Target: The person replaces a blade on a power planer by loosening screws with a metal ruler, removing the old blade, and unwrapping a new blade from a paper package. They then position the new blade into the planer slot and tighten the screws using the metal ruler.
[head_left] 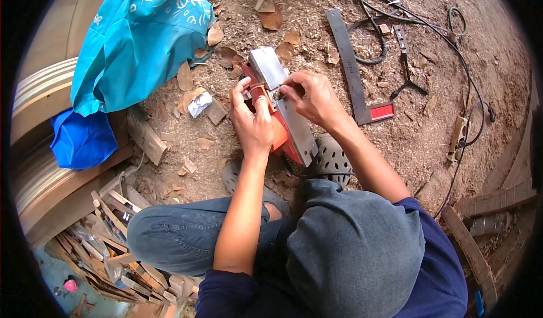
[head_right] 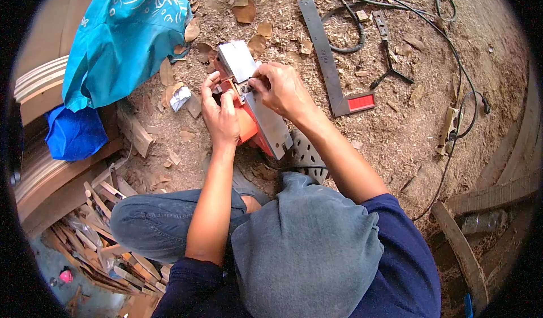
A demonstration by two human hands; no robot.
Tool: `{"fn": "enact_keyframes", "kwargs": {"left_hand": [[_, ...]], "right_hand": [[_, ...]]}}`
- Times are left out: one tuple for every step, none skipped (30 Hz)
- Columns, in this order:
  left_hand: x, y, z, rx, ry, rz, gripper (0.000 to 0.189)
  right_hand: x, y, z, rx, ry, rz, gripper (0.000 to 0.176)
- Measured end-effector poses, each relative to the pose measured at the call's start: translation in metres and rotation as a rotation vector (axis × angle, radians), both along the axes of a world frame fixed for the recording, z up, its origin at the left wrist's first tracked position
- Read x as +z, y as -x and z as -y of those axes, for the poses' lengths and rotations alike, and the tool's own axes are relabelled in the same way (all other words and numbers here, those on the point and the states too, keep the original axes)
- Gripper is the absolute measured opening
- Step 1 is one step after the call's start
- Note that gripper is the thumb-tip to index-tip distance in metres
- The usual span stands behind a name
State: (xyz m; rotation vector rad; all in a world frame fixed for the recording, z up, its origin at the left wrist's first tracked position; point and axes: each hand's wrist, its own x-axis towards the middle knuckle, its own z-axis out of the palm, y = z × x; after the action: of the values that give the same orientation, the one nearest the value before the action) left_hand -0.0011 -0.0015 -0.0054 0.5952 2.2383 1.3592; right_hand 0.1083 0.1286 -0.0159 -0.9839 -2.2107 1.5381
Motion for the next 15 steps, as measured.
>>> {"fn": "enact_keyframes", "kwargs": {"left_hand": [[0.003, 0.000, 0.000, 0.000, 0.004, 0.021, 0.040], [0.005, 0.000, -0.001, 0.000, 0.009, 0.041, 0.040], [0.003, 0.001, 0.000, 0.001, 0.011, 0.040, 0.040], [0.000, 0.001, 0.001, -0.011, -0.003, -0.014, 0.041], [-0.002, 0.002, 0.001, -0.025, -0.019, -0.069, 0.041], [-0.001, 0.001, -0.001, -0.026, -0.020, -0.067, 0.041], [-0.001, 0.001, -0.001, -0.015, -0.017, -0.047, 0.041], [0.000, 0.001, -0.001, -0.003, -0.012, -0.027, 0.041], [0.000, 0.001, -0.001, -0.003, -0.011, -0.027, 0.041], [0.000, 0.001, 0.000, -0.013, -0.004, -0.045, 0.041], [0.001, 0.001, 0.000, -0.023, 0.005, -0.065, 0.041], [0.007, 0.000, -0.002, -0.022, 0.006, -0.065, 0.041], [0.014, -0.002, -0.005, -0.003, -0.001, 0.017, 0.041], [0.019, -0.003, -0.007, 0.016, -0.008, 0.099, 0.041], [0.016, -0.003, -0.006, 0.015, -0.008, 0.100, 0.041]], "right_hand": [[-0.004, -0.001, 0.000, 0.042, 0.011, -0.018, 0.010], [-0.007, -0.001, 0.000, 0.084, 0.022, -0.037, 0.010], [-0.007, 0.000, -0.001, 0.085, 0.025, -0.038, 0.010], [-0.004, 0.000, -0.002, 0.099, -0.015, -0.098, 0.010], [-0.003, 0.000, -0.004, 0.112, -0.056, -0.158, 0.009], [-0.003, 0.000, -0.004, 0.110, -0.057, -0.156, 0.009], [-0.002, 0.000, -0.003, 0.099, -0.058, -0.054, 0.009], [-0.002, 0.000, -0.003, 0.087, -0.059, 0.047, 0.009], [-0.002, -0.001, -0.003, 0.087, -0.058, 0.047, 0.009], [-0.003, -0.001, -0.005, 0.135, -0.071, -0.025, 0.009], [-0.003, -0.001, -0.006, 0.184, -0.084, -0.098, 0.009], [-0.001, 0.000, -0.004, 0.185, -0.082, -0.099, 0.009], [0.001, 0.001, -0.002, 0.127, -0.058, -0.060, 0.009], [0.003, 0.001, -0.002, 0.069, -0.034, -0.021, 0.010], [0.002, 0.000, -0.002, 0.068, -0.034, -0.020, 0.010]]}}
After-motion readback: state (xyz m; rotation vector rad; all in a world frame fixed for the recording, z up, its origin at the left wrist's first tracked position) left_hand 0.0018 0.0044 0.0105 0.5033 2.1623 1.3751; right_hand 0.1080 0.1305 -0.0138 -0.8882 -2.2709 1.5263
